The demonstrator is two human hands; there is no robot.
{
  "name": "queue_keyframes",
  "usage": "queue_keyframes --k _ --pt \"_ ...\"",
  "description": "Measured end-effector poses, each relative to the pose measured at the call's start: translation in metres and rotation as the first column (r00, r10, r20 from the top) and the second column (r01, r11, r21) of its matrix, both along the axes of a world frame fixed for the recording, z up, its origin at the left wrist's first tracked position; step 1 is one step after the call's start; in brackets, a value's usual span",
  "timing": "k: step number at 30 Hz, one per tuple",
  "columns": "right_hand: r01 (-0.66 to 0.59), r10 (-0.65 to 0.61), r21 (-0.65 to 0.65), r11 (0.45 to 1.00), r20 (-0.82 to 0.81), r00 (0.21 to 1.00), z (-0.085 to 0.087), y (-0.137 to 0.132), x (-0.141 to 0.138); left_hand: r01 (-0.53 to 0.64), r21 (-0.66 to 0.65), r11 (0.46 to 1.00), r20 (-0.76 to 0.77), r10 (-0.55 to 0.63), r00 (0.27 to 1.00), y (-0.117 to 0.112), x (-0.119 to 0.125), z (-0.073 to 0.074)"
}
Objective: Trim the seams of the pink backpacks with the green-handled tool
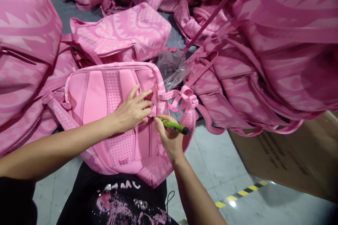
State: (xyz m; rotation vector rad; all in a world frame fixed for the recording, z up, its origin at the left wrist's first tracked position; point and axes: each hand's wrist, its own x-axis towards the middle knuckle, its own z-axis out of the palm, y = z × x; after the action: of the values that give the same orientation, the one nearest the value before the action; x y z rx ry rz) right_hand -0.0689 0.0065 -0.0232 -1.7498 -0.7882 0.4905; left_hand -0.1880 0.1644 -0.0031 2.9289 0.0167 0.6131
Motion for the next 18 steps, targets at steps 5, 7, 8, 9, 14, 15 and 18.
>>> queue_keyframes --k 5,7,8,9,14,15,18 --pt "-0.019 0.019 -0.022 1.000 0.003 1.000 0.001 0.000 0.003 -0.014 0.006 1.000 0.047 0.014 0.999 -0.001 0.002 -0.003" --pt "-0.009 0.008 -0.047 0.999 -0.031 1.000 0.003 0.001 0.005 -0.014 0.003 1.000 0.063 0.014 0.998 -0.001 0.003 -0.004" --pt "0.004 -0.007 -0.058 0.998 -0.046 0.999 0.003 0.001 0.006 -0.017 0.004 1.000 0.073 0.016 0.997 -0.002 0.004 -0.006" --pt "0.012 -0.015 -0.067 0.998 -0.051 0.999 0.004 0.001 0.006 -0.023 0.008 1.000 0.084 0.022 0.996 -0.003 0.004 -0.007" --pt "0.027 -0.027 -0.105 0.994 0.002 1.000 0.001 -0.001 0.012 -0.047 0.027 0.999 0.177 0.041 0.983 -0.005 0.010 -0.016" --pt "0.048 -0.046 -0.104 0.993 0.019 0.999 0.000 -0.001 0.013 -0.053 0.026 0.998 0.196 0.047 0.979 -0.005 0.011 -0.018" --pt "0.060 -0.050 -0.119 0.991 0.088 0.995 -0.002 0.000 0.018 -0.062 0.028 0.998 0.257 0.052 0.965 -0.003 0.014 -0.021"
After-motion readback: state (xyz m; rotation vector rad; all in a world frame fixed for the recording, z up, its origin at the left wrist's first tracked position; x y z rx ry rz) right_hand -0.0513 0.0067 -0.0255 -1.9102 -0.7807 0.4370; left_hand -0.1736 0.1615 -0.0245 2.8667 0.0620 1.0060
